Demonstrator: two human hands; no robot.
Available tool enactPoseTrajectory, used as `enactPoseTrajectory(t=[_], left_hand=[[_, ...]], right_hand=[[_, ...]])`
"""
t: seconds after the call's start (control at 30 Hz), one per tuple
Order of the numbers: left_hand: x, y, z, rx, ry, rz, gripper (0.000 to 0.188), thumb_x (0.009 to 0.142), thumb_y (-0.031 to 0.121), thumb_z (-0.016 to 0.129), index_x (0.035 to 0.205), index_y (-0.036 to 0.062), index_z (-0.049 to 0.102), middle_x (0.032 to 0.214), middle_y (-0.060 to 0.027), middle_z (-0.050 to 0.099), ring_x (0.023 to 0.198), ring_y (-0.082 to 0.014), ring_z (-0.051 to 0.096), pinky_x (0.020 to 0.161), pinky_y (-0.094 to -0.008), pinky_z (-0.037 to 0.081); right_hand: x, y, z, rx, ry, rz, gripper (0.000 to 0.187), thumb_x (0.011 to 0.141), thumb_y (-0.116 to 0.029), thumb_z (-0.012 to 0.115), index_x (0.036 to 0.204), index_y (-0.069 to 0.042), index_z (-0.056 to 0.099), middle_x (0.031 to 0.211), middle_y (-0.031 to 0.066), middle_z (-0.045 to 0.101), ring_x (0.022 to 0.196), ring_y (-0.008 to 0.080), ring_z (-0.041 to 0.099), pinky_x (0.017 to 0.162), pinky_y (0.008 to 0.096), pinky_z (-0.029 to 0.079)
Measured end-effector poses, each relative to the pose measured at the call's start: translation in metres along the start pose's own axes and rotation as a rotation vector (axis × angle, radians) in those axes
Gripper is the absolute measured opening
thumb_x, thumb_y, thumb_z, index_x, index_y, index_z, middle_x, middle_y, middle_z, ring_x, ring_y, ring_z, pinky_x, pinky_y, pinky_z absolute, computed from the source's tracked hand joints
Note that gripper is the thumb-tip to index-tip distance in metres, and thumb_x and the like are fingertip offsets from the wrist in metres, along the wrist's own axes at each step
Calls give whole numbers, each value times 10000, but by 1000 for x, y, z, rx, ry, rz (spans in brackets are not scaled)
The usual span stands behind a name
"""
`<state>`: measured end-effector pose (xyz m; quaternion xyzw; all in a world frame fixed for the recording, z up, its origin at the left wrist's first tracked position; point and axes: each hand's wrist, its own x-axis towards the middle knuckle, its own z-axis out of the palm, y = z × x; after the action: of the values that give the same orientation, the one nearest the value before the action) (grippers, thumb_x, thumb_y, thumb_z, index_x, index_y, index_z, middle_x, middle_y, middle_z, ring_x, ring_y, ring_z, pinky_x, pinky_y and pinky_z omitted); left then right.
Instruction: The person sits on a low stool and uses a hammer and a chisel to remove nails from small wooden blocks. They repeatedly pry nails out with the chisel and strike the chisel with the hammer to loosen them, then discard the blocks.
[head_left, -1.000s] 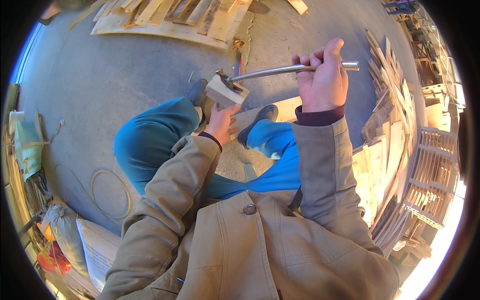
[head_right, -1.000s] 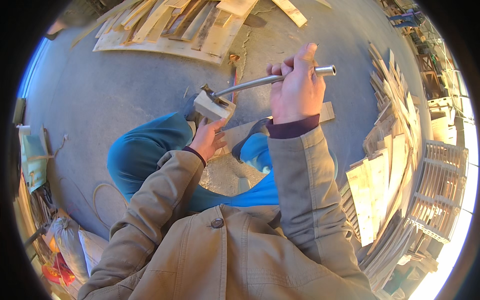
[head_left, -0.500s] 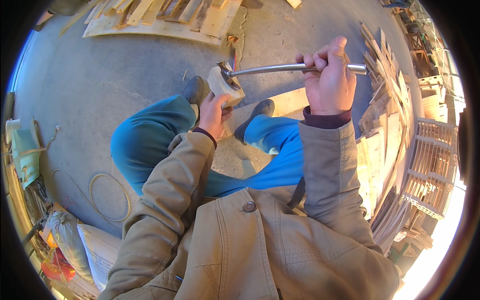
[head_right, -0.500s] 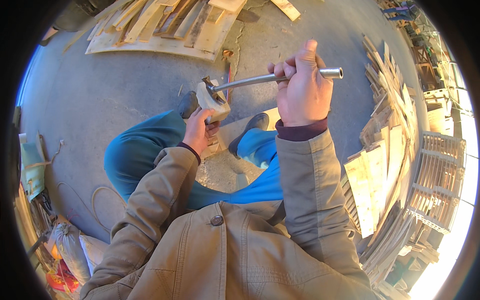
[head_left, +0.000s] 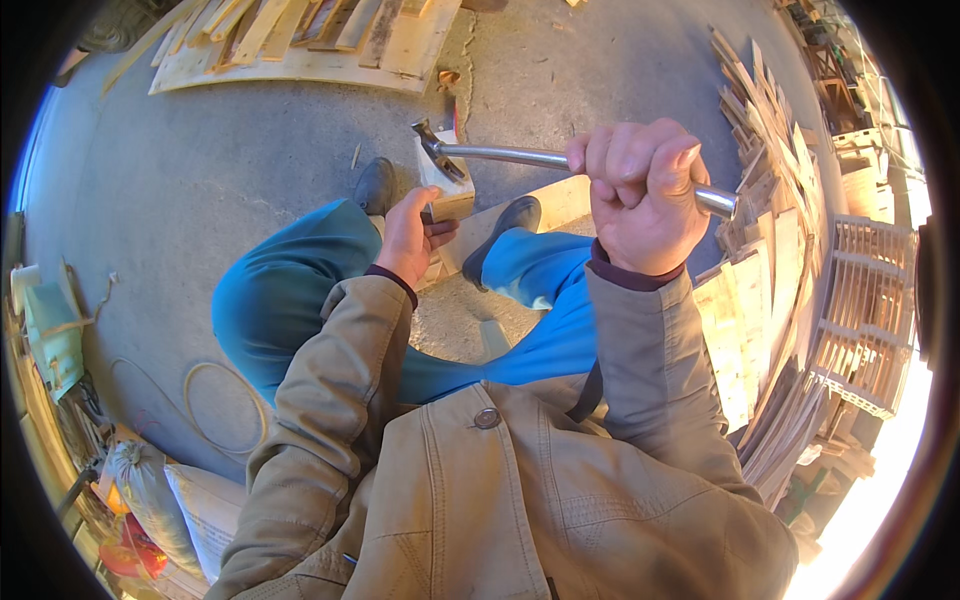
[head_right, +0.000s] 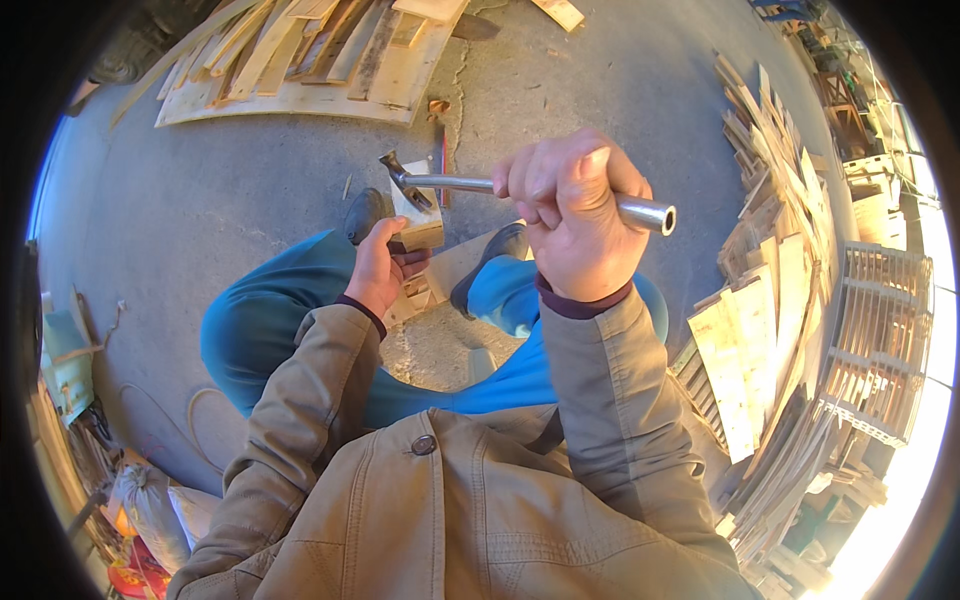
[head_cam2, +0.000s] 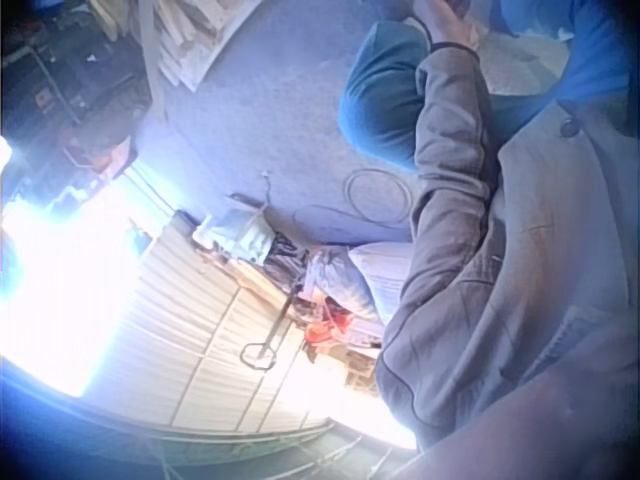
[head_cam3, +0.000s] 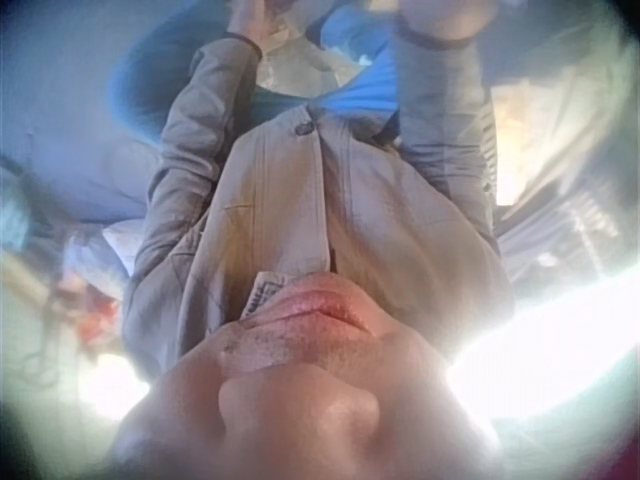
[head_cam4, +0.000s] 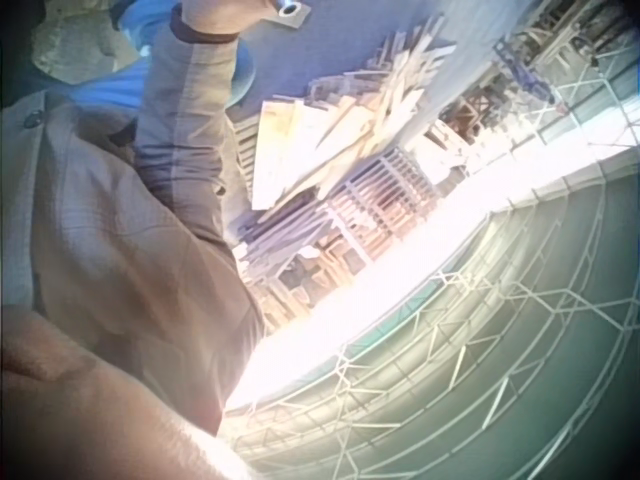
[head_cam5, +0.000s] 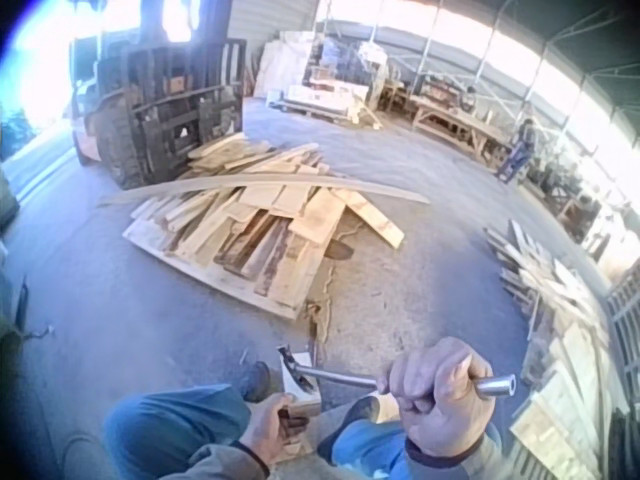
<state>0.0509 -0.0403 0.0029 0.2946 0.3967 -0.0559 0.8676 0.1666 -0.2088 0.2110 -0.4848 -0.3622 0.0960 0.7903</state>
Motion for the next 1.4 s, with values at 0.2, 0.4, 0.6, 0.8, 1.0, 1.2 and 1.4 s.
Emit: enactPoseTrajectory(t=[0.2,0.4,0.6,0.8,1.0,1.2,1.4], left_hand=[[0,4,0,118,-34,64,423,913,314,628,1229,33,611,1092,-167,677,904,-285,689,832,-396,572],[-4,5,1,279,-60,66,417,922,329,625,1215,32,636,1080,-139,685,867,-241,691,785,-370,567],[-2,1,1,276,-48,11,380,925,365,635,1167,73,645,1024,-112,685,857,-219,676,765,-351,548],[10,-12,1,213,1,-54,407,892,411,683,1130,84,639,954,-91,657,792,-216,646,712,-344,507],[11,-14,2,236,119,-185,425,907,465,663,1120,98,646,995,-95,635,821,-217,624,764,-364,498],[26,-24,-9,460,347,246,487,931,388,664,1242,15,630,1009,-96,617,846,-174,586,736,-328,453],[23,-13,-3,344,251,326,389,942,283,675,1185,-20,649,938,-50,627,850,-124,567,697,-275,425]], right_hand=[[6,-12,-11,79,35,33,462,1075,-402,493,760,-65,484,583,1,333,537,154,369,648,402,455],[13,-19,-8,-26,73,57,491,1061,-439,518,751,-59,483,586,6,365,539,138,387,637,394,469],[18,-15,9,-154,169,92,488,1046,-463,537,761,-71,487,586,4,354,552,143,387,633,395,447],[41,9,22,-180,346,200,445,1003,-428,651,823,-27,582,670,11,478,540,97,449,582,332,469],[66,47,17,-210,396,289,415,977,-417,692,910,-12,627,758,33,528,552,116,480,595,346,495],[87,81,-7,-221,478,384,407,981,-391,690,868,-16,580,746,40,500,532,131,468,590,361,503],[129,105,-58,-341,560,411,319,1005,-271,635,832,-19,544,711,50,483,524,160,468,579,389,495]])
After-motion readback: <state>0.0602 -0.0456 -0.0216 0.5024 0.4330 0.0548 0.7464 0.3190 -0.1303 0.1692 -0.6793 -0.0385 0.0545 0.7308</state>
